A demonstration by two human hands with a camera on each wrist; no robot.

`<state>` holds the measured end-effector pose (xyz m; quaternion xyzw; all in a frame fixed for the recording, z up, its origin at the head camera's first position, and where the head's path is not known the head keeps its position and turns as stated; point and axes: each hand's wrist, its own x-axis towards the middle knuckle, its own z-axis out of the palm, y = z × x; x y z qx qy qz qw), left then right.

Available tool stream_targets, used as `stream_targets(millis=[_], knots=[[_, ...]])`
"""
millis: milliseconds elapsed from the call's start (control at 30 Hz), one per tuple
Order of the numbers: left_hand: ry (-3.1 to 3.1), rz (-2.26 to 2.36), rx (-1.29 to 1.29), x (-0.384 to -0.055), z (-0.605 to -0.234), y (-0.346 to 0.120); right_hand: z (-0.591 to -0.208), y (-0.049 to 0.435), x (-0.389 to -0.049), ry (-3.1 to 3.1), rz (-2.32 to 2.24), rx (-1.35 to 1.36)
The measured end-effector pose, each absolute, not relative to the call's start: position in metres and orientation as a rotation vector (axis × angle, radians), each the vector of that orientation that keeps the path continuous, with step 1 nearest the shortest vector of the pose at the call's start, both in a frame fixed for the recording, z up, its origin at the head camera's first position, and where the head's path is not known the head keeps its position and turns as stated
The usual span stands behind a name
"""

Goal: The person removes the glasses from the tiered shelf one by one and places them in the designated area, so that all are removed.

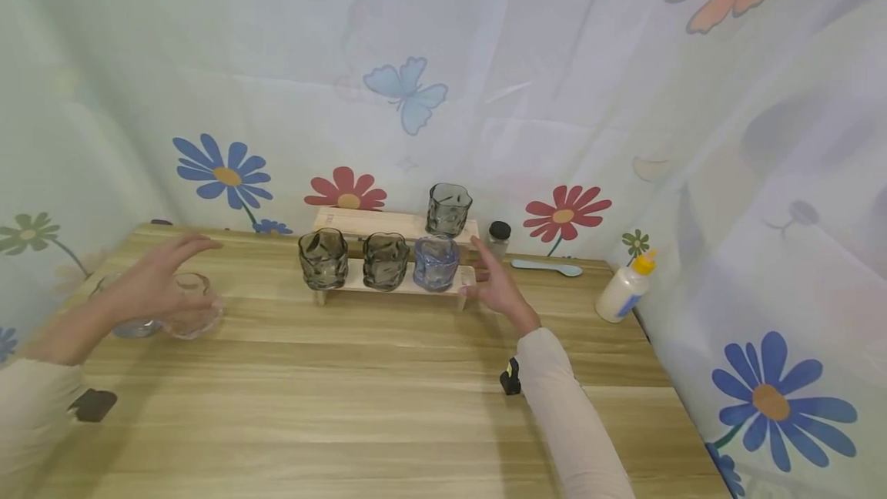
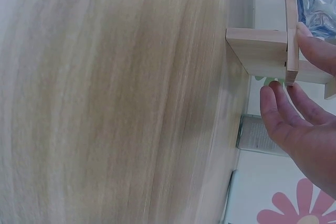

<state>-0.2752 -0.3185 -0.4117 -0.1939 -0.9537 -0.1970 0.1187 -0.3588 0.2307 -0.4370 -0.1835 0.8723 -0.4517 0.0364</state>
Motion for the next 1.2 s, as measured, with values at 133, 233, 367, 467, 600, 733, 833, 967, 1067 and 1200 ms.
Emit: stream_targets(millis=[133,233,367,467,600,733,833,967,1067,1200], knots=[[-2.764,-0.578,-0.563,-0.281,-0.401,-0.302,-0.437,0.231,-0.359,2.685,-1.388,-0.566],[-2.748,-0.585,-0.569,-0.286,-0.396,-0.292,-0.437,0.231,-0.360,2.683,-1.388,-0.564],[-2.714,-0.653,-0.571,-0.295,-0.393,-0.283,-0.437,0.231,-0.360,2.677,-1.388,-0.573],[-2.661,-0.726,-0.577,-0.302,-0.390,-0.276,-0.437,0.230,-0.360,2.684,-1.384,-0.578],[-2.593,-0.782,-0.607,-0.308,-0.383,-0.265,-0.437,0.230,-0.360,2.685,-1.383,-0.577],[-2.586,-0.811,-0.613,-0.315,-0.378,-0.254,-0.438,0.231,-0.359,2.683,-1.380,-0.568],[-2.600,-0.839,-0.578,-0.321,-0.377,-0.246,-0.439,0.231,-0.358,2.685,-1.374,-0.562],[-2.612,-0.860,-0.564,-0.332,-0.375,-0.235,-0.441,0.232,-0.359,2.689,-1.379,-0.569],[-2.611,-0.857,-0.583,-0.340,-0.370,-0.226,-0.441,0.232,-0.359,2.693,-1.383,-0.577],[-2.610,-0.856,-0.601,-0.348,-0.364,-0.213,-0.440,0.231,-0.359,2.695,-1.378,-0.582]])
